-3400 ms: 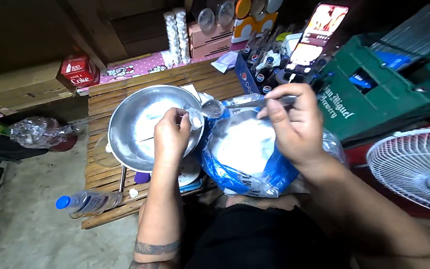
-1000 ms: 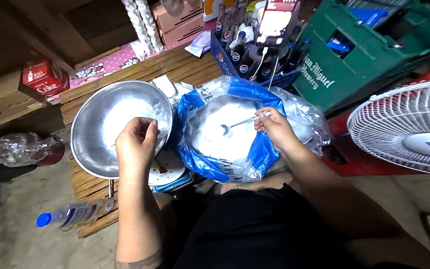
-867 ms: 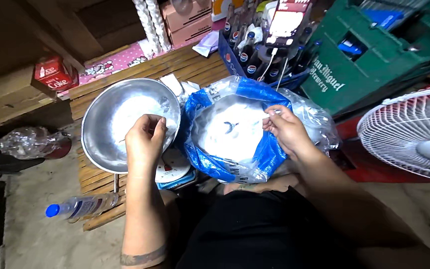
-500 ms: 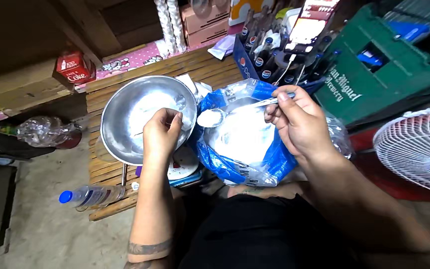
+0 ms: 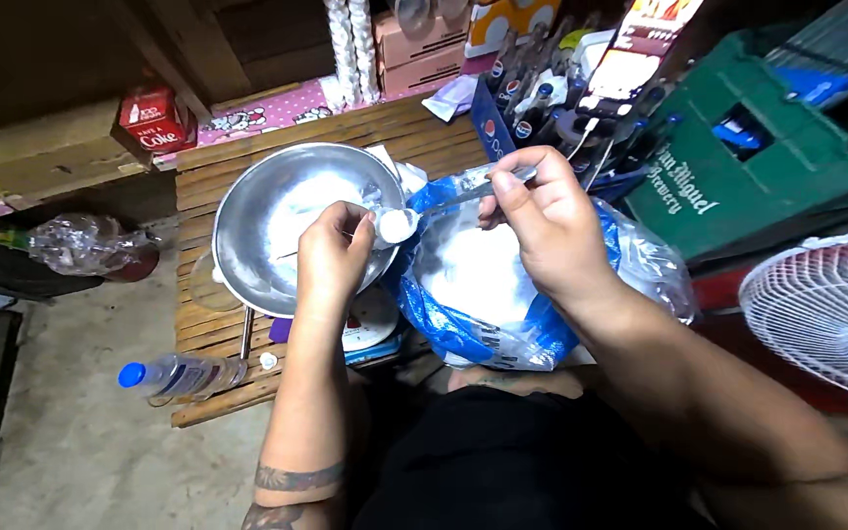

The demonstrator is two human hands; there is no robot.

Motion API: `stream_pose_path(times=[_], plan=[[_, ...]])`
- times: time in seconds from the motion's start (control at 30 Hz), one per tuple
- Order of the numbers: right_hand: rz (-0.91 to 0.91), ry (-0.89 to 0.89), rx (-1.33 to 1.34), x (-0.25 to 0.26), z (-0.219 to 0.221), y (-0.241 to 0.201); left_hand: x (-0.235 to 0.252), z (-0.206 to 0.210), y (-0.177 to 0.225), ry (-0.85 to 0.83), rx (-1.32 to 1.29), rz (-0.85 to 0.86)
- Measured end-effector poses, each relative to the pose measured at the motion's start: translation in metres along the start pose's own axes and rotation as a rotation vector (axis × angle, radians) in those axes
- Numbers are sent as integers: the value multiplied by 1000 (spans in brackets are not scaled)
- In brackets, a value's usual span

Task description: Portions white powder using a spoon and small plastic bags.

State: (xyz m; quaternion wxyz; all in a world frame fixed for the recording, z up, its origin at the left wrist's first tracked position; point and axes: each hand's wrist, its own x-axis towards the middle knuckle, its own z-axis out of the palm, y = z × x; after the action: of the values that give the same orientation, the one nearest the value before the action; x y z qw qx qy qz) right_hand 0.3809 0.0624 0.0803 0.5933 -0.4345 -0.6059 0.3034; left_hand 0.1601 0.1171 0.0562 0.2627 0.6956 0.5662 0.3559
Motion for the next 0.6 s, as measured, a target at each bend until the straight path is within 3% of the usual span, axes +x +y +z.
stream_pose_path(times=[0.23,0.4,0.5,0.6], plan=[[-304,-161,-364,15,30,-6,0,0,0,8,11,10],[-575,-246,-699,13,27,-18,1,-2,0,31,4,24],[-597,-207,-691,10,17,-20,1,-1,-2,40,0,20],[-493,-125,-554,8,2,-15,1,0,0,23,22,-5]])
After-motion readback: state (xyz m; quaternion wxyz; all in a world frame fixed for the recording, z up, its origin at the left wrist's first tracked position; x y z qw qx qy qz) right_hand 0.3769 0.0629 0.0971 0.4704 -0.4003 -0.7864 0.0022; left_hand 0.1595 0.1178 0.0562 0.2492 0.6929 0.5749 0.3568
